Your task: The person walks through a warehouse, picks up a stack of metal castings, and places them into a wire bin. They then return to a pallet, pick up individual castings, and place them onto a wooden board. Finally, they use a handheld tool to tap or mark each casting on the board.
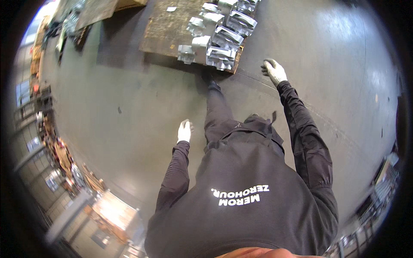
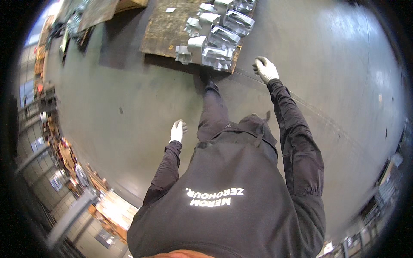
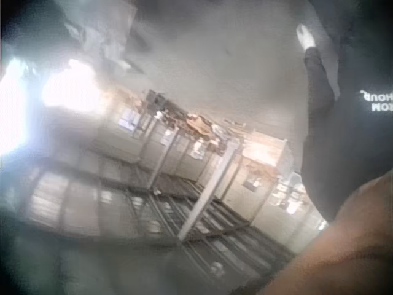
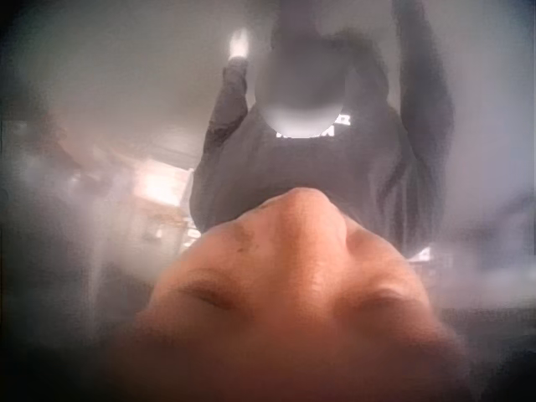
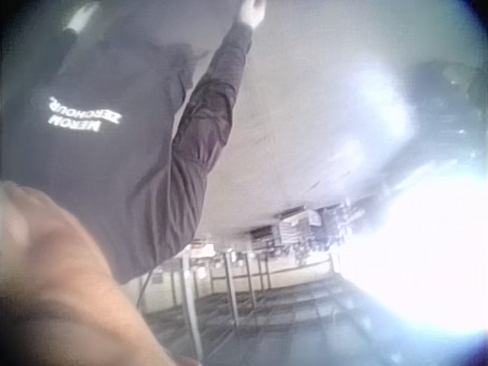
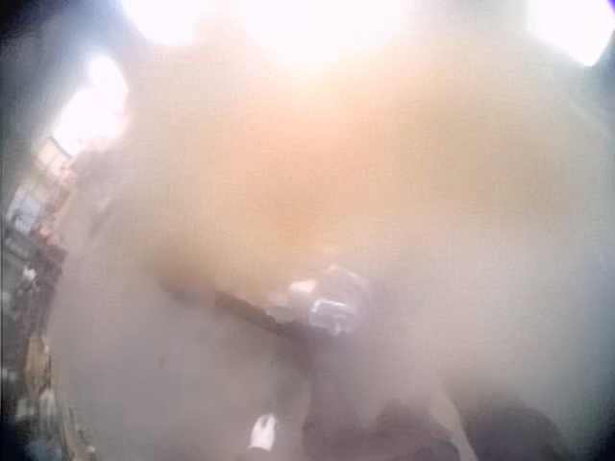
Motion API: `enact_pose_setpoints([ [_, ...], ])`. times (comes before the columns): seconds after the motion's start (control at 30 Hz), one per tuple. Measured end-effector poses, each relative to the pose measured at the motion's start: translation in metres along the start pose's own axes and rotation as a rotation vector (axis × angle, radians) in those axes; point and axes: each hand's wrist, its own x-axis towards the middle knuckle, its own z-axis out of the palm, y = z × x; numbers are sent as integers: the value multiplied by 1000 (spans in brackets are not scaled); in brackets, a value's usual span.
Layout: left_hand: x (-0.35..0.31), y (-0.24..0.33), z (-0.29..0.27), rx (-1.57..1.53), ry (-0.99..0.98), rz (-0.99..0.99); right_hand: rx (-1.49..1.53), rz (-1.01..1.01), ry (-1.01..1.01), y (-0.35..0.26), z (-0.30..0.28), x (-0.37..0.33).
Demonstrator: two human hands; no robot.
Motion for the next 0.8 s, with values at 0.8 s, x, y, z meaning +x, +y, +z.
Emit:
enact_pose_setpoints([
  [0.8, 476, 253, 233, 229, 44, 9, 299, 583, 195, 317, 175, 348],
])
